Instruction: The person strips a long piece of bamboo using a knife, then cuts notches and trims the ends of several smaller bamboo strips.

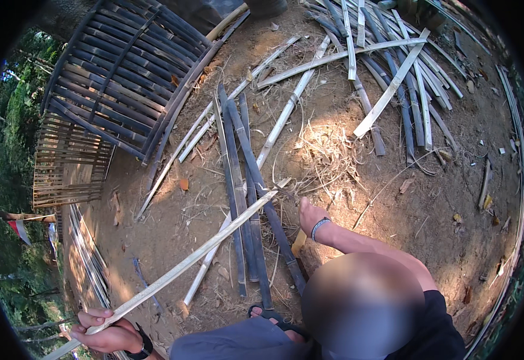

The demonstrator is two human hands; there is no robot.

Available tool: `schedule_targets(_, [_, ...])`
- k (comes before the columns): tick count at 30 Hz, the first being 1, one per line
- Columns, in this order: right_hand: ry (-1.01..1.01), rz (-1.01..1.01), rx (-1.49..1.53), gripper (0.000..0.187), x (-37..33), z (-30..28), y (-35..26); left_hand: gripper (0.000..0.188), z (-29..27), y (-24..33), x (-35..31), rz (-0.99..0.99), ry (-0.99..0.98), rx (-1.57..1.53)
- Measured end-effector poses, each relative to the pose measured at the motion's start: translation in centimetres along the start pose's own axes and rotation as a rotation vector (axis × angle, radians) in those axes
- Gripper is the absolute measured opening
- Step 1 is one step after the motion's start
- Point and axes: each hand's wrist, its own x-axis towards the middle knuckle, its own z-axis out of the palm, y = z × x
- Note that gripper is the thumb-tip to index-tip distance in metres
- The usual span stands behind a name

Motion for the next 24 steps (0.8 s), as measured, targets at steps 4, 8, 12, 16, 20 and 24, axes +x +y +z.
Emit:
schedule_targets(4, [-0.038,-0.075,0.187,0.025,-2.6,-6.1,-5.1,0.034,-1.0,0.1,0.5,0.015,0.024,0.041])
schedule_targets(8, [-0.022,-0.317,0.244,0.019,-4.3,-9.2,-10.5,0.033,-1.0,-0.3,0.5,0.015,0.003,0.040])
schedule_targets(12, [-0.038,-0.142,0.242,0.019,-1.8,-4.9,-6.3,0.032,-0.6,0.4,0.4,0.017,0.012,0.029])
schedule_targets(16, [-0.034,-0.179,0.226,0.020,-2.1,-4.4,-6.5,0.032,-0.9,0.4,0.1,0.009,0.022,0.034])
schedule_targets(20, [0.030,-0.440,0.282,0.026,-4.5,-7.1,-11.2,0.032,-1.1,0.2,0.3,0.017,0.011,0.044])
schedule_targets(24, [0.001,0.031,0.079,0.025,-0.5,0.4,-0.1,0.033,-0.3,0.2,0.0,-0.001,0.017,-0.014])
